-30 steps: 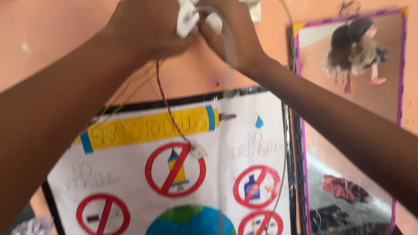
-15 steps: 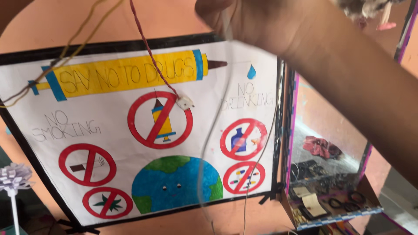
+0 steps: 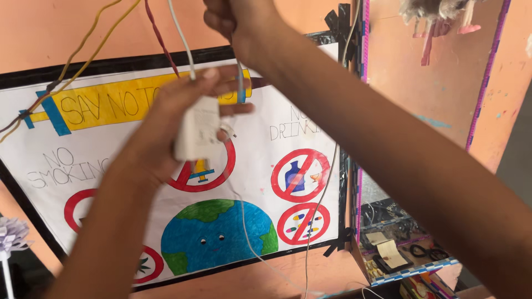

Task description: The person repeatedly plugs and unplugs a white USB charger and a black power adapter into a wall socket. They connect and disconnect a white USB cable to the charger and a black cable to the adapter, handling the cables and adapters multiple times in a repetitive cycle.

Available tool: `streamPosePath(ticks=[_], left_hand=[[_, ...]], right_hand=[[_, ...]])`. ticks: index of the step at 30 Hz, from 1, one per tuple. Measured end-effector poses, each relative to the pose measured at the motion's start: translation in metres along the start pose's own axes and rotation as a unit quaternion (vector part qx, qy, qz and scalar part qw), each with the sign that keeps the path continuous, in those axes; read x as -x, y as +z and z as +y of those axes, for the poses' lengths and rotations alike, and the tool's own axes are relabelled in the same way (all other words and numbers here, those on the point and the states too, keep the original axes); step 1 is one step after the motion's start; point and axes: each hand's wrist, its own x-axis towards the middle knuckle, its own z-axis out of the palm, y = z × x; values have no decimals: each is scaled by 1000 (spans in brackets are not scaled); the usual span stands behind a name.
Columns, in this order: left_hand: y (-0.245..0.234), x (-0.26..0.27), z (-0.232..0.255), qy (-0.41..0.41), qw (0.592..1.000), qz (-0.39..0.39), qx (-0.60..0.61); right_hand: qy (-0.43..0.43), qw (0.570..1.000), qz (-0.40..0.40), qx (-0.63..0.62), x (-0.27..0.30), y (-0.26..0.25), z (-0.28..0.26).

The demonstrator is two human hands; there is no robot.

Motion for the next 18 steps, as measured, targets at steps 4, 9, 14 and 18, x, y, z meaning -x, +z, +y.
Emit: streamPosePath(ticks=[4, 9, 14, 18], left_hand=[[16, 9, -14, -56, 995, 85, 12], [20, 17, -32, -94, 988, 112, 40], [18, 30, -49, -60, 984, 133, 105], [9, 39, -64, -2, 971, 170, 167]], right_hand=[[-11, 992, 63, 113, 38, 30, 1], [-8, 977, 42, 209, 81, 54, 3], [-54, 934, -59, 347, 132, 61, 18], [10, 964, -5, 265, 205, 63, 37]])
